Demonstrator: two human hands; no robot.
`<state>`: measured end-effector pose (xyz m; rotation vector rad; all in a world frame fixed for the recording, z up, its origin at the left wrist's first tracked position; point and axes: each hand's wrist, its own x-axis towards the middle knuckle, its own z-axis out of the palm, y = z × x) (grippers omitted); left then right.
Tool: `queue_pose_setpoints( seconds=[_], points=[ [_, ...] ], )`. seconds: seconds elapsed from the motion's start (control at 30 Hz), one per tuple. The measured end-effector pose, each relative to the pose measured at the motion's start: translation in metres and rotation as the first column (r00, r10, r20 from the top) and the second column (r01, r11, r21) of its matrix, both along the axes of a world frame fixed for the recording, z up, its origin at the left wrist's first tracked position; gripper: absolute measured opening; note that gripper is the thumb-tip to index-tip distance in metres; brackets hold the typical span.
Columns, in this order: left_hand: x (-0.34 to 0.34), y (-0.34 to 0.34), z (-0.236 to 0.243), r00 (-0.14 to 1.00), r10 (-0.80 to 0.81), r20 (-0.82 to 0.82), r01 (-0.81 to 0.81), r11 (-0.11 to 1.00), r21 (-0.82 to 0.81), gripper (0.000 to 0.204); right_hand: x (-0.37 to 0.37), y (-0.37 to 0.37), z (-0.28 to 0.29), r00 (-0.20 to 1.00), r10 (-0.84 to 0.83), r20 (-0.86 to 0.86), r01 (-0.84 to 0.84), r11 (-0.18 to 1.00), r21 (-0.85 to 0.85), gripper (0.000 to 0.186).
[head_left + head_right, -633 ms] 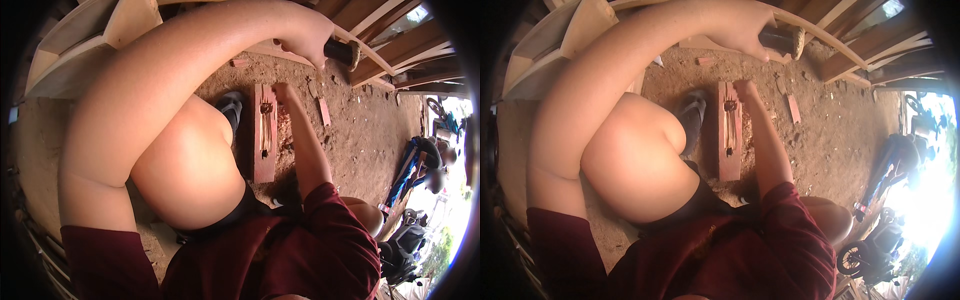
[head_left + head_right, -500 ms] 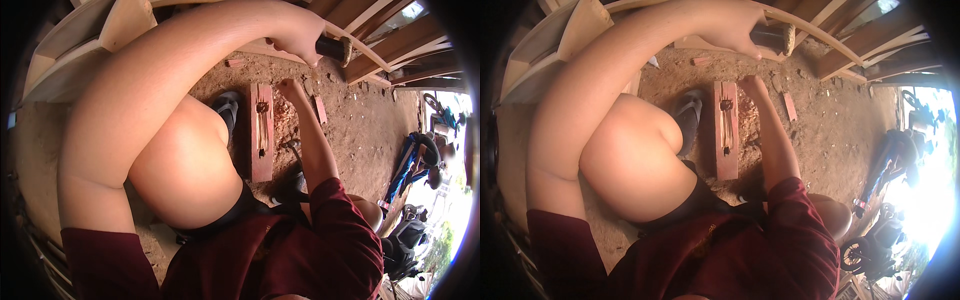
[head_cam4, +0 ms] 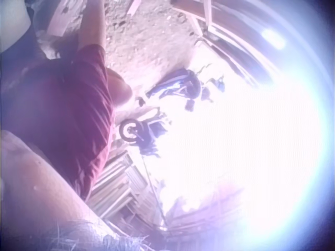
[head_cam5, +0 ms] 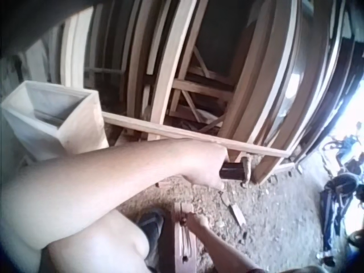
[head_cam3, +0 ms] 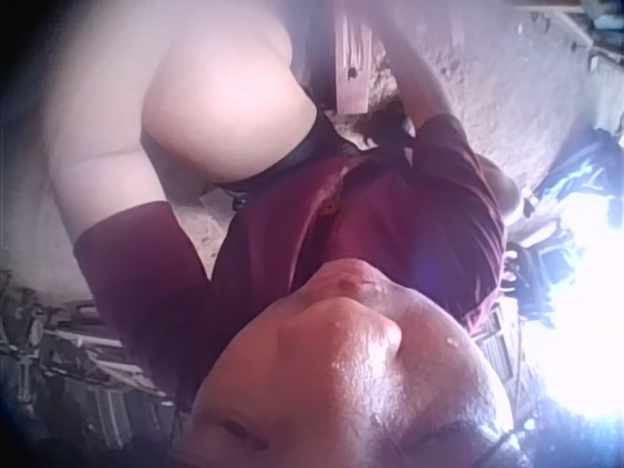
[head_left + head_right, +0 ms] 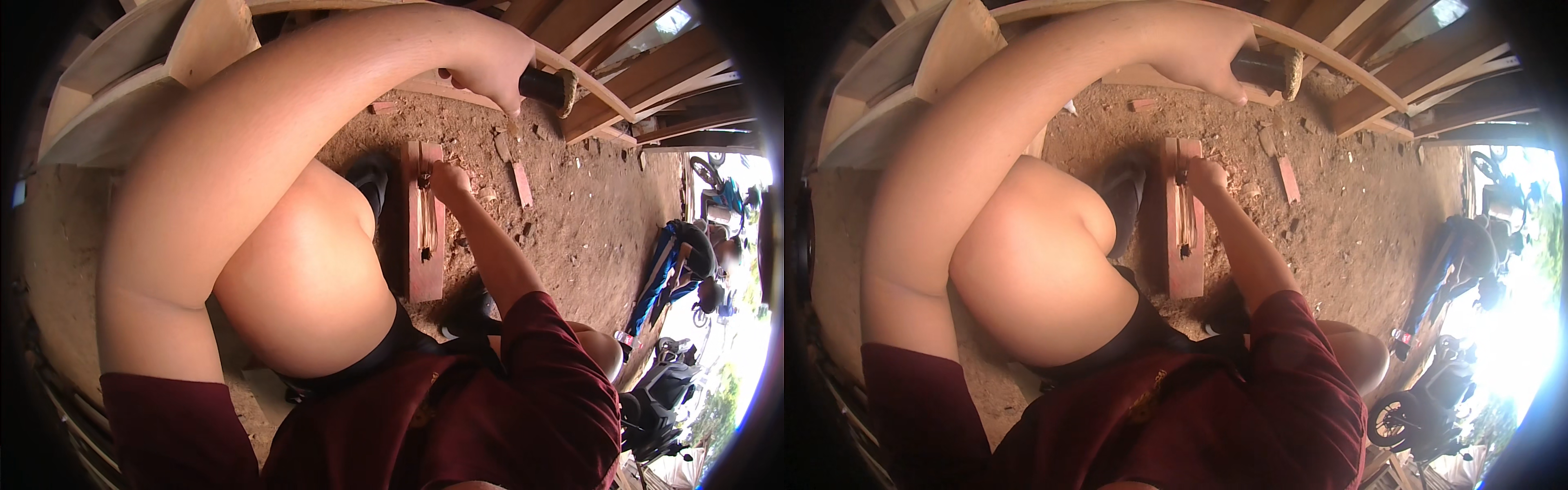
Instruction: The person sits on the ground and uses a hammer to strike a chisel, carving a rectangular recess into a small wooden block. The person repeatedly chips away wood and clears the resulting shavings from the cut.
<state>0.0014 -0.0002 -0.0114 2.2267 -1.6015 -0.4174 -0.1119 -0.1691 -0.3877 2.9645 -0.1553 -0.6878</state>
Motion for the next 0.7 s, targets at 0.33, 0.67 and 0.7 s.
queue_pose_setpoints(
  seconds=[0.33,0.67,0.7],
  points=[
    [0.000,-0.004,0.007,0.999,-0.043,0.025,0.041,0.997,0.062,0.043,-0.009,-0.028,-0.015,0.966,-0.144,0.213,0.021,0.870,0.493,0.023],
    [0.003,-0.005,0.002,1.000,-0.008,0.003,0.008,0.998,0.060,0.045,-0.042,-0.042,-0.033,0.763,-0.464,0.449,0.041,0.729,0.683,0.021],
    [0.004,-0.005,0.001,1.000,0.005,-0.007,-0.005,0.999,0.053,0.045,-0.046,-0.047,-0.030,0.767,-0.497,0.406,0.131,0.741,0.658,0.025]
  ],
)
